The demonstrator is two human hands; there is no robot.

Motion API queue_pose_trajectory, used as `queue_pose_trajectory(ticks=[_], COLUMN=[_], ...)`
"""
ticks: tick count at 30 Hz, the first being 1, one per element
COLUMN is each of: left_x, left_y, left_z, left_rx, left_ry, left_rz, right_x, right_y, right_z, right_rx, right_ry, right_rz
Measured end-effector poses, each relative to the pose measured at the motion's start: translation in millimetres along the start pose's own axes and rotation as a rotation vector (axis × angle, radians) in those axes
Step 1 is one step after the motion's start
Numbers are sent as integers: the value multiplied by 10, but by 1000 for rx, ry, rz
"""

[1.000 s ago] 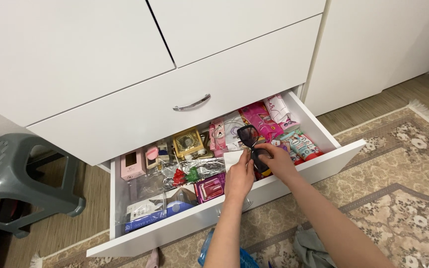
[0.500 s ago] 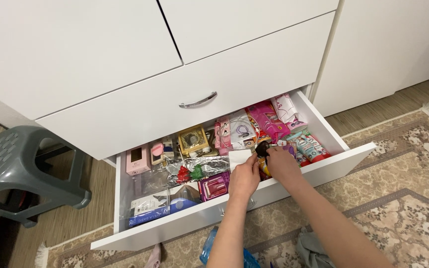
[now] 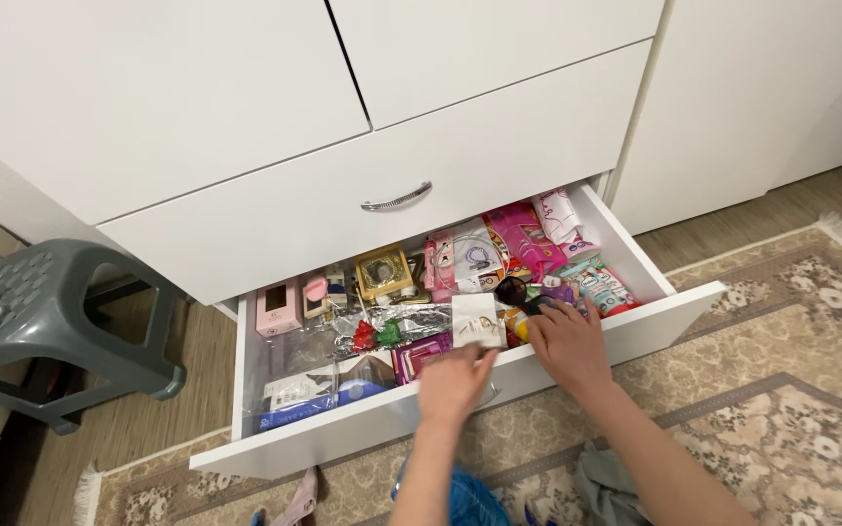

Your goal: The person organizes a white drawer by placing various items inside, including a pink packet, a foil-wrapped item, a white pouch, a purple box, a small white box, and a black object. The person then closes the drawer and wipes its front with a gray cloth.

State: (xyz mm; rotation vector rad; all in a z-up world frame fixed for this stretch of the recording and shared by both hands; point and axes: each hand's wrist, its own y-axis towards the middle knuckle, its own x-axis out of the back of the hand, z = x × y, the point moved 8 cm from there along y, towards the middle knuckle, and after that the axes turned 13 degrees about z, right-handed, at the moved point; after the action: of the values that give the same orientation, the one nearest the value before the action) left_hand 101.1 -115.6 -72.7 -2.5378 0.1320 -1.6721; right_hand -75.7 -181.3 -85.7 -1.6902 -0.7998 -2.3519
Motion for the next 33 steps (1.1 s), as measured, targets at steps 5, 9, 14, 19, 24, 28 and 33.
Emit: queue_pose_trajectory(ticks=[5,9,14,19,24,28,33], left_x=[156,357,450,461,479,470,410], left_y=[-434,-658,-792,-826,-778,-781,-778], left_z=[623,1048,1312,1392,1361,1389,1429], left_rx=[-49,3,2,-6,-24,-29,-54], left_ry=[131,290,367,366,311,305,319], left_rz=[-297,-352,-412,-447,-431,-453,-504], right_x=[-25,-118,-165,-245,-300,-302,-324], right_y=[-247,-249,-255,-230,-223,-202,-225], right_z=[-65,-139,-131,-81,-205,-181,-181], right_rx=[-31,-43,-83,-119,-175,-173,-172], right_ry=[4,6,-4,-55,-95,-99,-76], right_rz=[9,4,7,35,67,78,69])
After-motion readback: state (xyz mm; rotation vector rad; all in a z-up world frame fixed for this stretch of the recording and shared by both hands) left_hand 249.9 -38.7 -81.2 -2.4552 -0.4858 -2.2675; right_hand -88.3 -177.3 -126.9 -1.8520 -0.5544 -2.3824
